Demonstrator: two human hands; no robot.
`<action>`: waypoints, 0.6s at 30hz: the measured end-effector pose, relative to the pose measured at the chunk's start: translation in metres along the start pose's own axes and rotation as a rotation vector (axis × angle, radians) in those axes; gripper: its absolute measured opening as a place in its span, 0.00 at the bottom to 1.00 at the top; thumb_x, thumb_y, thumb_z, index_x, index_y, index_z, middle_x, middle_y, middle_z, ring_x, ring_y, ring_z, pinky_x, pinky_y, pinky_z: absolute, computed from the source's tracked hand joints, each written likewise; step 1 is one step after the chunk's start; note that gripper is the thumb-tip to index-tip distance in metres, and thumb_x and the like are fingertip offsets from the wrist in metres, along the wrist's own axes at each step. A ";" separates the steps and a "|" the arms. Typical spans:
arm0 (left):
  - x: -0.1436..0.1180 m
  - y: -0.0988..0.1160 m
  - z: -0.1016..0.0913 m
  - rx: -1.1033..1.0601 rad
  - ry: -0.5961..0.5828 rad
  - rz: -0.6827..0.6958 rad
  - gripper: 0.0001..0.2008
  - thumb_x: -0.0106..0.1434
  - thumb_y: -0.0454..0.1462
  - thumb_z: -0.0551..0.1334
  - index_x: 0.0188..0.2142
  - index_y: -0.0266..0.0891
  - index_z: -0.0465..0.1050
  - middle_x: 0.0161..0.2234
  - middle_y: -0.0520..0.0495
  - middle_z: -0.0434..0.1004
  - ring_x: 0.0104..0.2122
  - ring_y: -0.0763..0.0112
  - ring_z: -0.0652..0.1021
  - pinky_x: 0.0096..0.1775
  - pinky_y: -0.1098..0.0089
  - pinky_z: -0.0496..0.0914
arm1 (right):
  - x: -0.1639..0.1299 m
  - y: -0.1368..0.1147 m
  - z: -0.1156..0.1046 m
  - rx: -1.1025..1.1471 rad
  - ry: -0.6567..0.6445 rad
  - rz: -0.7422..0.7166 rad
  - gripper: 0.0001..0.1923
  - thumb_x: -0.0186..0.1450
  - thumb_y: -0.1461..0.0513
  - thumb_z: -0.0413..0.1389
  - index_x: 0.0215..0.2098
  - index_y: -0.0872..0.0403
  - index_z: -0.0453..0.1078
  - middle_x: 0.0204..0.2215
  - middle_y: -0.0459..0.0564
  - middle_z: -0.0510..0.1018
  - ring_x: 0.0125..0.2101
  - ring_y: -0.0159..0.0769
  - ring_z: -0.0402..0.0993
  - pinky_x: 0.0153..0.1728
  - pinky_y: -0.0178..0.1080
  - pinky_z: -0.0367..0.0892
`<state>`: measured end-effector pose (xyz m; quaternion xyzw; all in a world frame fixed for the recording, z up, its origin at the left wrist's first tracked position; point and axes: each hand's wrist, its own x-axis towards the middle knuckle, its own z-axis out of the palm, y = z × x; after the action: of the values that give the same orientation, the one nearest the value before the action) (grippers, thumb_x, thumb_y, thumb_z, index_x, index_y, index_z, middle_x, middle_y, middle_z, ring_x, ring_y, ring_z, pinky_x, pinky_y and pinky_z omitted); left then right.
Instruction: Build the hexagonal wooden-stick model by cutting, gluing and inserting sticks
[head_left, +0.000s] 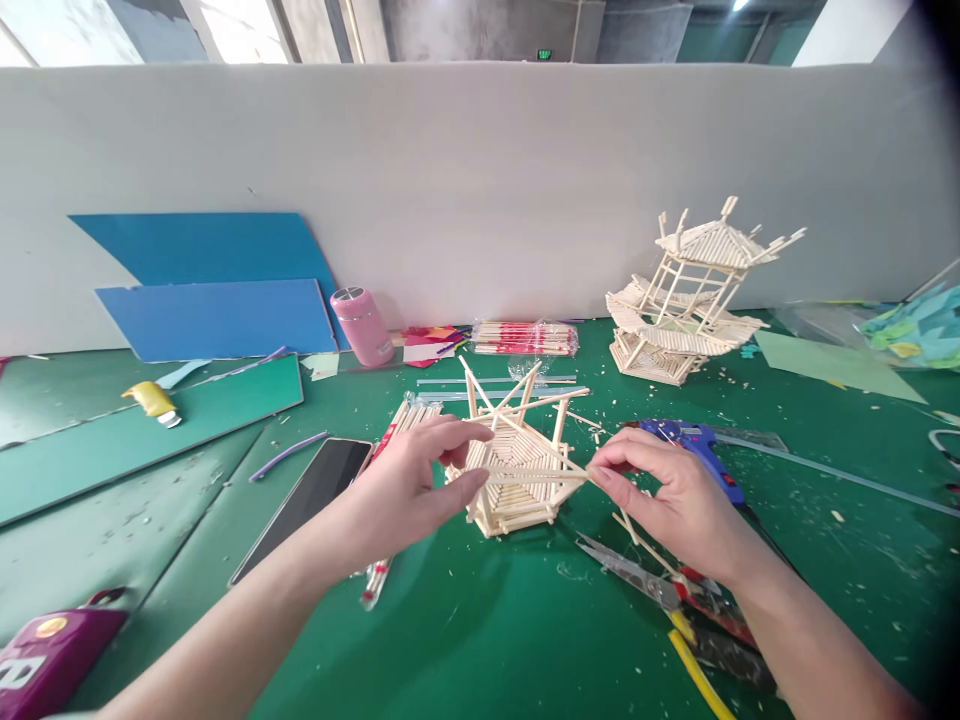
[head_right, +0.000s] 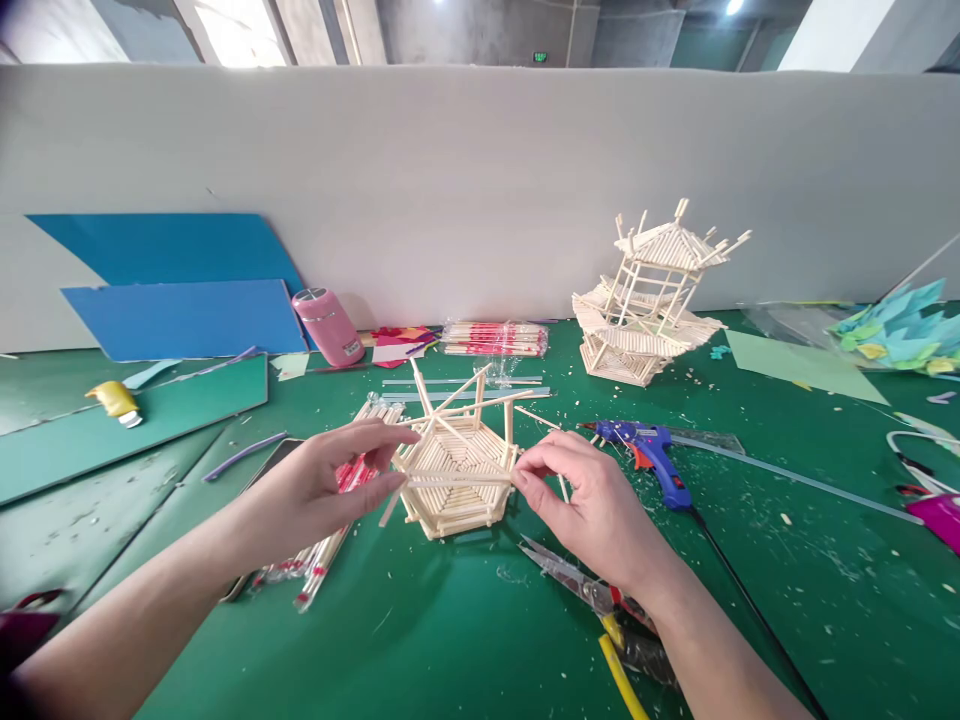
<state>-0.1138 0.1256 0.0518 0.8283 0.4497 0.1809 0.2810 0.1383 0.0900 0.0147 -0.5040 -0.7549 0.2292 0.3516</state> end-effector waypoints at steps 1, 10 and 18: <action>-0.003 -0.003 0.000 -0.022 0.039 -0.023 0.15 0.61 0.39 0.54 0.47 0.41 0.67 0.31 0.49 0.70 0.30 0.72 0.70 0.30 0.72 0.66 | 0.000 0.001 0.000 0.013 0.000 0.009 0.07 0.63 0.59 0.50 0.29 0.51 0.68 0.27 0.45 0.71 0.30 0.33 0.67 0.31 0.36 0.63; -0.022 -0.021 0.023 -0.193 0.115 -0.198 0.11 0.61 0.37 0.54 0.41 0.38 0.69 0.33 0.48 0.71 0.29 0.71 0.68 0.32 0.70 0.65 | -0.008 0.016 0.007 0.107 0.071 0.121 0.09 0.64 0.57 0.48 0.30 0.51 0.65 0.26 0.45 0.67 0.28 0.33 0.63 0.29 0.34 0.61; -0.044 -0.004 0.051 -0.496 0.066 -0.218 0.12 0.60 0.42 0.57 0.25 0.37 0.69 0.24 0.51 0.63 0.24 0.74 0.64 0.26 0.73 0.60 | -0.038 -0.008 0.009 0.264 0.279 0.133 0.04 0.63 0.60 0.50 0.31 0.48 0.65 0.28 0.45 0.67 0.26 0.32 0.64 0.23 0.32 0.62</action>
<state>-0.1117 0.0748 0.0075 0.6745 0.4870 0.2811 0.4785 0.1361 0.0521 0.0031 -0.5292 -0.6274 0.2768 0.4997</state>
